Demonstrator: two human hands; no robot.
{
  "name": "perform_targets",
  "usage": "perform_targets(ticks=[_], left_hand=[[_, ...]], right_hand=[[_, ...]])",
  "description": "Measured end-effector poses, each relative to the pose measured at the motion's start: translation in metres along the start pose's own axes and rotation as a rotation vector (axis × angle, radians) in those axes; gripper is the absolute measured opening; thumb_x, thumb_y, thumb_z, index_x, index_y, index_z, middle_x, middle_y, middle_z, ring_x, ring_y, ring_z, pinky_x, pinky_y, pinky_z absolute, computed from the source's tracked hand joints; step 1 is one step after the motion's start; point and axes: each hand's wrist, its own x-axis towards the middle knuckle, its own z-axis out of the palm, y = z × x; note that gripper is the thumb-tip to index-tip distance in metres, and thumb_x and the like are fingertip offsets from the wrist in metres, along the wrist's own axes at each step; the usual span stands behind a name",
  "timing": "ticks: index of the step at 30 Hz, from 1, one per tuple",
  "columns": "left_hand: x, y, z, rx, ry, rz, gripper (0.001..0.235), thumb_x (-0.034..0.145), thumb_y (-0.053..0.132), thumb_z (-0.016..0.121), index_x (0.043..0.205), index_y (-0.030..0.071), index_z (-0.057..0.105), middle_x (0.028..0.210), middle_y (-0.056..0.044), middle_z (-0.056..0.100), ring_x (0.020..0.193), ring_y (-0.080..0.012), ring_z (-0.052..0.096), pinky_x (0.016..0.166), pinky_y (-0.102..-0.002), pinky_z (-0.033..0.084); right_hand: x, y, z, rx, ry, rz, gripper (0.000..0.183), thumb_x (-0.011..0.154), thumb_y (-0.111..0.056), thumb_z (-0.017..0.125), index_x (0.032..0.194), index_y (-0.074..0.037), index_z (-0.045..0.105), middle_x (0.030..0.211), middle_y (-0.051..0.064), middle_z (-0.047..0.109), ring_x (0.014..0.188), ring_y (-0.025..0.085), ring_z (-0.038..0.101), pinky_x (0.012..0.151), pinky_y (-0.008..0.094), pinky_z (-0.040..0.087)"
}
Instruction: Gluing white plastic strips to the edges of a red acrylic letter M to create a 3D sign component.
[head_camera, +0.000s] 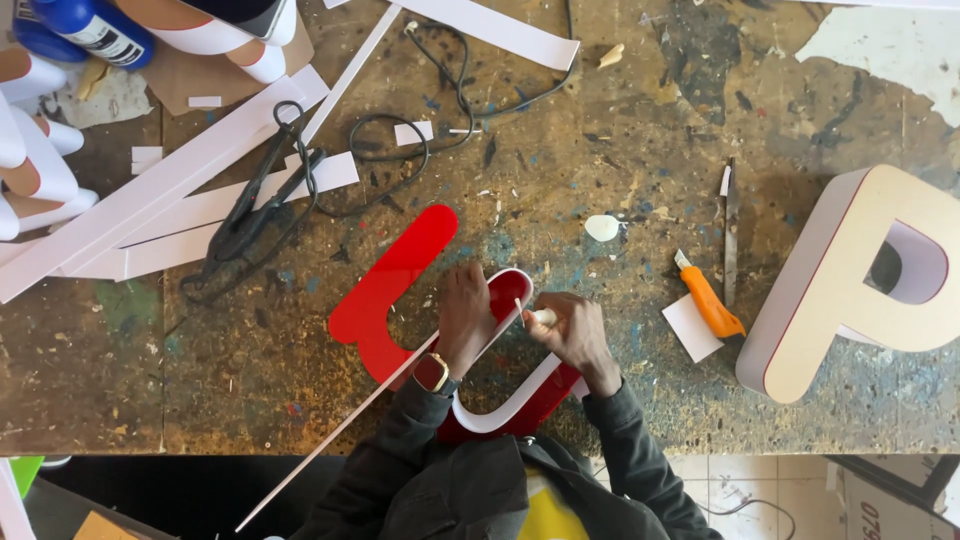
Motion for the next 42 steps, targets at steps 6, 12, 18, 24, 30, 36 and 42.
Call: perform_targets(ticks=[6,12,18,24,30,36,42], left_hand=[[0.01,-0.018,0.054,-0.006,-0.02,0.012,0.055,0.088,0.014,0.087,0.128,-0.002,0.054,0.108,-0.019,0.071,0.103,-0.0299,0.074,0.074,-0.034,0.065],[0.009,-0.022,0.073,0.04,0.015,0.026,0.055,0.082,0.014,0.095,0.12,0.0,0.057,0.101,-0.018,0.069,0.096,-0.0285,0.074,0.07,-0.033,0.065],[0.011,-0.012,0.038,-0.023,-0.074,0.02,0.077,0.101,0.067,0.072,0.123,-0.005,0.059,0.103,-0.022,0.067,0.099,-0.0302,0.073,0.079,-0.039,0.065],[0.014,-0.019,0.072,0.051,-0.122,-0.032,0.036,0.106,0.032,0.072,0.122,0.001,0.06,0.1,-0.014,0.067,0.099,-0.0269,0.073,0.073,-0.036,0.064],[0.013,-0.019,0.08,0.021,-0.141,-0.028,0.045,0.099,0.023,0.078,0.131,0.001,0.057,0.106,-0.013,0.065,0.102,-0.0268,0.07,0.069,-0.036,0.061],[0.018,-0.017,0.075,-0.068,-0.09,-0.062,0.026,0.099,0.009,0.067,0.125,0.004,0.061,0.101,-0.012,0.063,0.098,-0.0268,0.068,0.068,-0.033,0.059],[0.023,-0.019,0.065,-0.105,-0.059,-0.047,0.021,0.104,0.003,0.06,0.125,0.001,0.061,0.102,-0.013,0.061,0.095,-0.03,0.065,0.075,-0.038,0.058]], right_hand=[[-0.002,0.03,-0.002,-0.176,0.119,0.092,0.043,0.1,-0.066,0.081,0.096,-0.023,0.077,0.078,0.013,0.075,0.079,0.038,0.076,0.073,0.047,0.058],[0.001,0.02,-0.024,-0.243,0.539,0.098,0.045,0.114,-0.047,0.081,0.121,-0.008,0.058,0.112,0.014,0.058,0.111,0.037,0.059,0.099,0.052,0.048],[0.014,-0.061,-0.006,0.135,-0.199,0.604,0.055,0.115,-0.065,0.047,0.15,-0.024,0.056,0.088,0.017,0.085,0.1,0.052,0.081,0.091,0.067,0.054],[0.035,-0.066,-0.007,0.197,-0.292,0.642,0.05,0.119,-0.056,0.042,0.145,-0.016,0.056,0.076,0.02,0.082,0.091,0.052,0.082,0.082,0.067,0.055],[0.075,-0.06,-0.015,0.204,-0.539,0.798,0.069,0.115,-0.074,0.035,0.135,-0.01,0.053,0.072,0.019,0.083,0.077,0.04,0.085,0.08,0.056,0.062],[0.084,-0.058,-0.011,0.075,-0.646,0.877,0.06,0.115,-0.068,0.037,0.129,-0.013,0.056,0.065,0.015,0.082,0.072,0.036,0.086,0.08,0.052,0.063],[0.076,-0.042,-0.008,-0.069,-0.641,0.837,0.058,0.114,-0.067,0.04,0.13,-0.013,0.053,0.057,0.011,0.078,0.066,0.034,0.084,0.081,0.048,0.062]])
